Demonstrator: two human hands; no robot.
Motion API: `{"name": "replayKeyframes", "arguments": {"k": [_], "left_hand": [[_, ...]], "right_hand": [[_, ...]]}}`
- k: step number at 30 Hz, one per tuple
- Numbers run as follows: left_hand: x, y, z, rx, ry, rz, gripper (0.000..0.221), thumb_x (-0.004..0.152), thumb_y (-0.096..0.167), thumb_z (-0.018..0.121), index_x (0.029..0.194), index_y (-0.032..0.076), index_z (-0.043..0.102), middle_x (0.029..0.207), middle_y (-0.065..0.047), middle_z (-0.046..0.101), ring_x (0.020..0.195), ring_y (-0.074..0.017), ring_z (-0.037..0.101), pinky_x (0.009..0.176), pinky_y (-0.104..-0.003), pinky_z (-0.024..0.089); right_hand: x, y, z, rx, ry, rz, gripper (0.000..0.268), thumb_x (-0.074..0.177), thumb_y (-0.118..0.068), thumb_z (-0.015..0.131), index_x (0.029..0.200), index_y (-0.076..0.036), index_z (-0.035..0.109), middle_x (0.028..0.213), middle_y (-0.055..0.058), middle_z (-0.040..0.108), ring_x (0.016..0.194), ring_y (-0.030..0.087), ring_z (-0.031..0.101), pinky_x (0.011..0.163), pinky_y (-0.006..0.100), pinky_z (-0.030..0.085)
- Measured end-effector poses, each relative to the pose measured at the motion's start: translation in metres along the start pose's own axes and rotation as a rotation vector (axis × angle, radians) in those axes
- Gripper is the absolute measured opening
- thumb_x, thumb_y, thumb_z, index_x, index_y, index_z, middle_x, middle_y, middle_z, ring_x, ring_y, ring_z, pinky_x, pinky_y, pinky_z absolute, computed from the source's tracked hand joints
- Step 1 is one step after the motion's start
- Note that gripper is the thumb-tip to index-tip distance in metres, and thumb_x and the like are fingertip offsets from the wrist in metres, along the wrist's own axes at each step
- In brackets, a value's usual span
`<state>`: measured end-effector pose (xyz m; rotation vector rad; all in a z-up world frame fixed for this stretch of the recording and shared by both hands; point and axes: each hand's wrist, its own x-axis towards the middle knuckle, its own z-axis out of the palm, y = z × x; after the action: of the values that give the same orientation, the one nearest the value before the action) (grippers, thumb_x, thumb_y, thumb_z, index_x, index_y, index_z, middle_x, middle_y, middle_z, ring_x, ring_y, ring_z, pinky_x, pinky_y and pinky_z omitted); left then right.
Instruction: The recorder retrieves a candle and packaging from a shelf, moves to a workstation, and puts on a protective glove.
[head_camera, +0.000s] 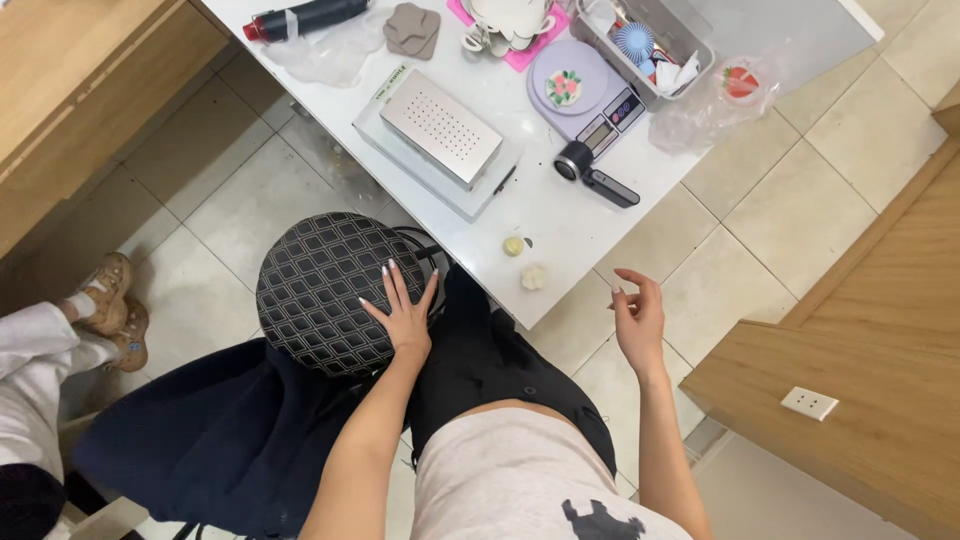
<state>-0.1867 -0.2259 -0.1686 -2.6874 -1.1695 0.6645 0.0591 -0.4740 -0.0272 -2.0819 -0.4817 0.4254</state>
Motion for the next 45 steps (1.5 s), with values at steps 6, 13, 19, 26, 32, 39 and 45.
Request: {"name": "replayKeyframes", "arguments": {"k": [6,13,19,26,32,39,45], "left_hand": [[0.01,-0.01,0.009,-0.092,-0.081,0.039,0.091,0.09,0.016,0.069,0.161,0.045,0.02,0.167,-0.031,-0.022,0.156,-0.0449,-0.021,0.118,-0.074,0.003],[0.008,-0.059,-0.016,0.192,-0.272,0.159,0.087,0.091,0.028,0.071,0.161,0.046,0.022,0.166,-0.029,-0.027,0.153,-0.0455,-0.024,0.119,-0.066,-0.002],[-0.03,-0.111,0.021,0.345,-0.346,0.21,0.084,0.094,0.03,0.07,0.159,0.051,0.022,0.168,-0.021,-0.03,0.154,-0.0422,-0.025,0.121,-0.065,0.001],[-0.042,-0.125,0.043,0.363,-0.414,0.158,0.084,0.097,0.032,0.065,0.159,0.055,0.014,0.166,-0.018,-0.037,0.153,-0.0426,-0.029,0.12,-0.068,0.0],[-0.044,-0.123,-0.006,0.257,-0.54,0.157,0.094,0.092,0.041,0.069,0.164,0.048,0.009,0.167,-0.02,-0.035,0.153,-0.0421,-0.03,0.119,-0.069,-0.002],[-0.01,-0.088,0.026,-0.334,0.032,0.061,0.073,0.087,0.031,0.068,0.152,0.032,0.035,0.164,-0.015,0.011,0.152,-0.0386,0.011,0.12,-0.073,0.003],[0.074,-0.073,-0.065,-0.938,0.504,-0.105,0.05,0.089,0.017,0.068,0.135,0.009,0.051,0.142,-0.016,0.044,0.133,-0.0384,0.04,0.113,-0.057,0.029]], "right_hand": [[-0.001,0.006,-0.015,0.081,-0.02,0.025,0.028,0.101,-0.011,0.057,0.128,-0.007,0.06,0.131,0.006,0.058,0.084,0.012,0.064,0.071,0.028,0.052],[0.0,0.024,-0.028,0.052,-0.032,0.051,0.027,0.102,-0.012,0.057,0.128,-0.006,0.06,0.132,0.005,0.061,0.084,0.013,0.063,0.072,0.029,0.052],[-0.014,0.072,-0.035,0.0,-0.044,0.095,0.029,0.101,-0.013,0.058,0.129,-0.007,0.061,0.129,0.007,0.06,0.084,0.015,0.065,0.074,0.03,0.055],[-0.01,0.072,-0.007,-0.07,-0.154,0.118,0.03,0.099,-0.014,0.06,0.129,-0.009,0.063,0.127,0.009,0.062,0.082,0.019,0.067,0.073,0.032,0.057],[0.014,0.013,0.02,-0.139,-0.323,0.004,0.032,0.098,-0.014,0.058,0.129,-0.011,0.062,0.129,0.009,0.058,0.085,0.02,0.068,0.077,0.033,0.057],[0.016,0.02,0.014,-0.09,-0.303,-0.009,0.032,0.098,-0.013,0.058,0.129,-0.012,0.062,0.128,0.007,0.062,0.084,0.019,0.068,0.073,0.034,0.055],[0.017,0.046,-0.016,-0.033,-0.108,0.08,0.033,0.098,-0.01,0.057,0.13,-0.009,0.063,0.128,0.007,0.063,0.086,0.018,0.067,0.076,0.032,0.058]]}}
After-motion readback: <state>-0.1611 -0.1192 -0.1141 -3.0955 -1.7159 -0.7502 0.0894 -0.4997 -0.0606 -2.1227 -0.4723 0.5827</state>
